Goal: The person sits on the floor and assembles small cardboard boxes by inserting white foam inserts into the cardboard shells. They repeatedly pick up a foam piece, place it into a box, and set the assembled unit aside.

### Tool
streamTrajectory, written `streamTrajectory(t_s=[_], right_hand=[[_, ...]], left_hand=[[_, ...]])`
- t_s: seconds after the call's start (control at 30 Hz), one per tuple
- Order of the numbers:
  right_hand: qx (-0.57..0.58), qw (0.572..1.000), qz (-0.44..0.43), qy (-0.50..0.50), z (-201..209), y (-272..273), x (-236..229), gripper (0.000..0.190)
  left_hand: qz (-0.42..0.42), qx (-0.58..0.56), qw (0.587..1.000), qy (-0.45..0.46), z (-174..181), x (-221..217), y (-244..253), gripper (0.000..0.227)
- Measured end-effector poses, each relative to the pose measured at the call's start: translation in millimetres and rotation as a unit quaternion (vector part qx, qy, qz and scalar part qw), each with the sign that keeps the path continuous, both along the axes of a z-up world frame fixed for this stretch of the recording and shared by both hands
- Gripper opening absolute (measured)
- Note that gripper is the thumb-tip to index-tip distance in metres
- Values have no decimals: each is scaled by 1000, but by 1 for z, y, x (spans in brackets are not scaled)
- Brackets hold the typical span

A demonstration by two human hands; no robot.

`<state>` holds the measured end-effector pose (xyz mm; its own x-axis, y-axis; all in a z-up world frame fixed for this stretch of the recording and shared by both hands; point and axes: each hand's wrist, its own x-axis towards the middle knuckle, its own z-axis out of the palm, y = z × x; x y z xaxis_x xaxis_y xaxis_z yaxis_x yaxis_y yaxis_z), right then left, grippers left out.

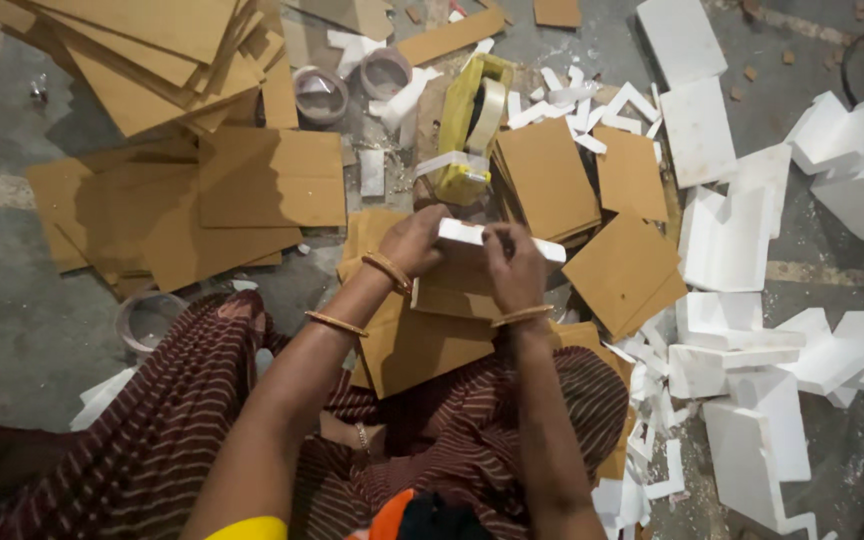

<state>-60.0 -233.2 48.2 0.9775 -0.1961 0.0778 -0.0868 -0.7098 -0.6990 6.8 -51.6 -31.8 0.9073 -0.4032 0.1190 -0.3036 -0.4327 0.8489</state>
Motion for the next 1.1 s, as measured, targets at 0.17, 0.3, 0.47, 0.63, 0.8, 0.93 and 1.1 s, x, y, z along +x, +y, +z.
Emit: streamTrajectory(t_s=[0.17,0.3,0.47,0.63,0.8,0.93,1.1], right_hand=[[176,976,130,22,-50,-28,81,33],[106,975,102,164,-100,-41,118,37],[-39,959,85,267,-99,-41,126,23],[111,935,141,307,-102,-55,116,25],[174,903,115,374,-109,-70,91,29],[159,904,126,377,-87,-62,82,27],[215,885,93,403,-66,-49,72,28]], left_hand=[[-11,-20,1000,-15,-5,-1,2,45],[5,23,999,-36,-15,5,2,44],[-1,48,999,-6,-9,-2,6,51],[4,17,993,-116,-8,-21,12,45],[11,35,993,-110,-31,-39,6,34],[8,-17,988,-153,-46,-42,7,54],[-2,27,1000,-11,-39,-40,5,44]])
